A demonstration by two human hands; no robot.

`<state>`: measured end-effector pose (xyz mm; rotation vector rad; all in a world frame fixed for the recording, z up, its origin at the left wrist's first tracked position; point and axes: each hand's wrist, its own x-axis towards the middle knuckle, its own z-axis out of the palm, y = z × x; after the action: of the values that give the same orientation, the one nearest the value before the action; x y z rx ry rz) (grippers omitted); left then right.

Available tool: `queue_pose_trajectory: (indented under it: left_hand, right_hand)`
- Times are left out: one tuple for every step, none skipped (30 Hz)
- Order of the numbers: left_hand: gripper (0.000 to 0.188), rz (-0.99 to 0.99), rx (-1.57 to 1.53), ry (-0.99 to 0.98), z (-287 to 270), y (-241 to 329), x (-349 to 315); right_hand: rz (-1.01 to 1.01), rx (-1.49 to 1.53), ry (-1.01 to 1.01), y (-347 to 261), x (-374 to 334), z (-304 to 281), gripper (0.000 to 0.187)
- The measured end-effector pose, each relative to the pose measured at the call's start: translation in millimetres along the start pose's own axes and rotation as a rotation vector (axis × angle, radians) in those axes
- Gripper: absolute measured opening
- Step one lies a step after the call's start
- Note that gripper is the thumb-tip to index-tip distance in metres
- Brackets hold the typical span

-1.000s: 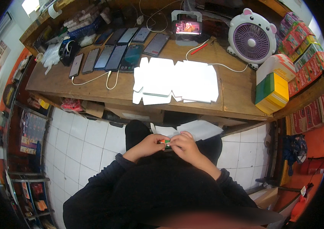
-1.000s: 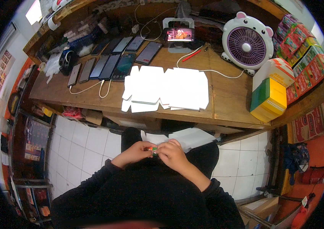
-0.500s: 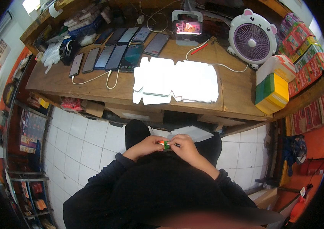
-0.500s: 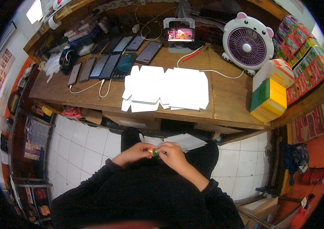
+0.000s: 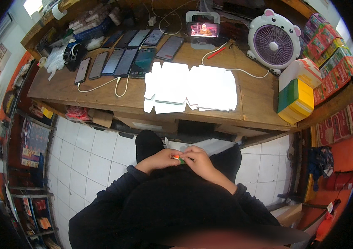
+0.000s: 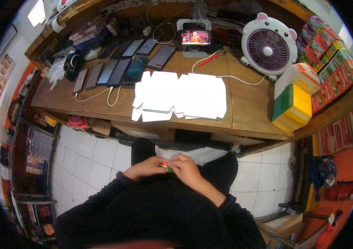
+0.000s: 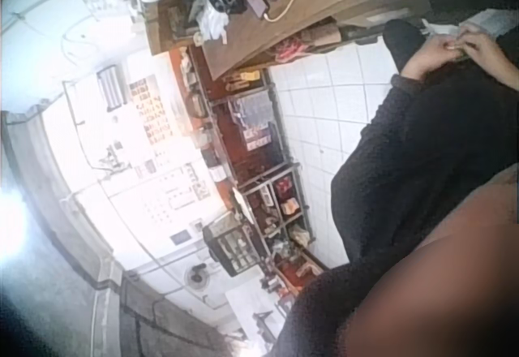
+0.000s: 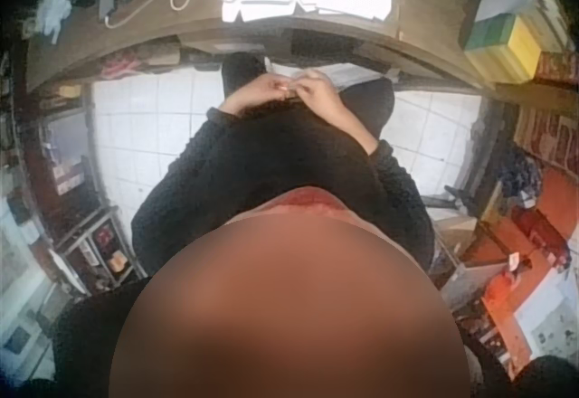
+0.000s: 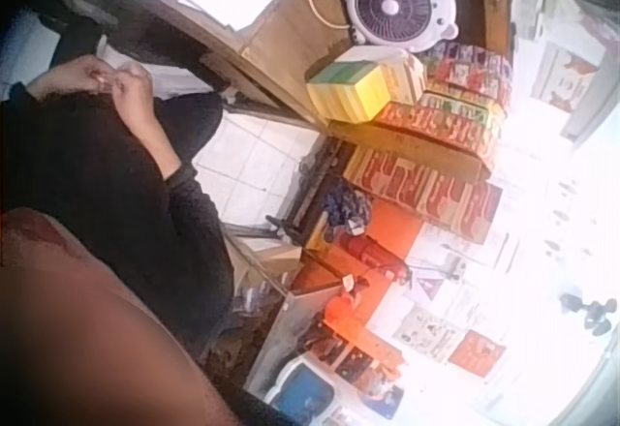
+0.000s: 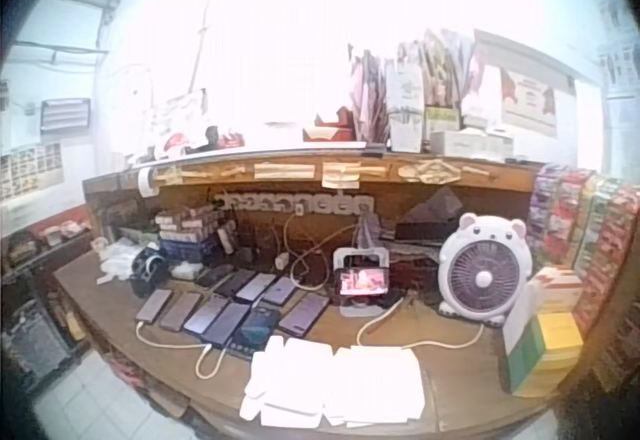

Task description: The person sits on the floor and repeatedly folds flat white paper sheets into small rectangular boxes. They pick each sheet from a stack, fold the sides and ends to form a box, and place the finished box on a growing pile to the right.

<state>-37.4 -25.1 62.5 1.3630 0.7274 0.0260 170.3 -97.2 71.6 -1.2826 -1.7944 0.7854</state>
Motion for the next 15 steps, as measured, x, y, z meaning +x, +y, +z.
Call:
queue_pose_trajectory:
  left_hand:
    - [0.034,-0.010,0.017,0.016,1,-1,1]
    - [0.034,0.063,-0.056,0.034,1,-3,1]
    - [0.033,0.110,-0.133,0.068,5,-5,2]
    - [0.033,0.111,-0.191,0.101,8,-6,2]
    - [0.032,0.148,-0.209,0.108,9,-7,2]
    - [0.031,0.140,-0.207,0.116,8,-8,2]
    - [0.031,0.163,-0.205,0.089,7,-9,1]
    - [0.031,0.163,0.189,0.176,4,-9,1]
    - [0.031,0.190,0.581,0.224,-2,-9,-3]
    - [0.032,0.212,0.972,0.269,-7,-9,-6]
    - [0.034,0.100,1.136,0.329,-12,-9,-7]
    - [0.034,0.145,0.721,0.325,-14,-8,-5]
    - [0.033,0.101,0.314,0.280,-15,-7,-3]
    - [0.033,-0.002,-0.081,0.243,-15,-5,0]
    - [0.032,-0.036,-0.202,0.300,-11,-4,1]
  right_hand:
    - [0.005,0.015,0.022,1,-1,1,0.010]
    - [0.013,0.033,0.037,2,-1,2,0.013]
    - [0.023,0.053,0.049,4,-2,4,0.017]
    - [0.176,0.190,-0.012,6,-3,4,0.020]
    - [0.329,0.327,-0.071,9,-2,5,0.023]
    - [0.482,0.471,-0.149,13,0,5,0.026]
    - [0.444,0.460,-0.129,18,4,2,0.029]
    - [0.409,0.457,-0.130,23,8,-2,0.032]
    - [0.449,0.443,-0.149,27,12,-6,0.035]
    - [0.287,0.229,0.014,29,15,-8,0.036]
    - [0.195,0.003,0.156,30,16,-12,0.036]
    - [0.098,-0.223,0.298,30,18,-14,0.037]
    - [0.111,-0.257,0.327,28,16,-14,0.043]
    - [0.066,-0.189,0.215,24,14,-12,0.045]
    - [0.026,-0.124,0.123,19,11,-6,0.046]
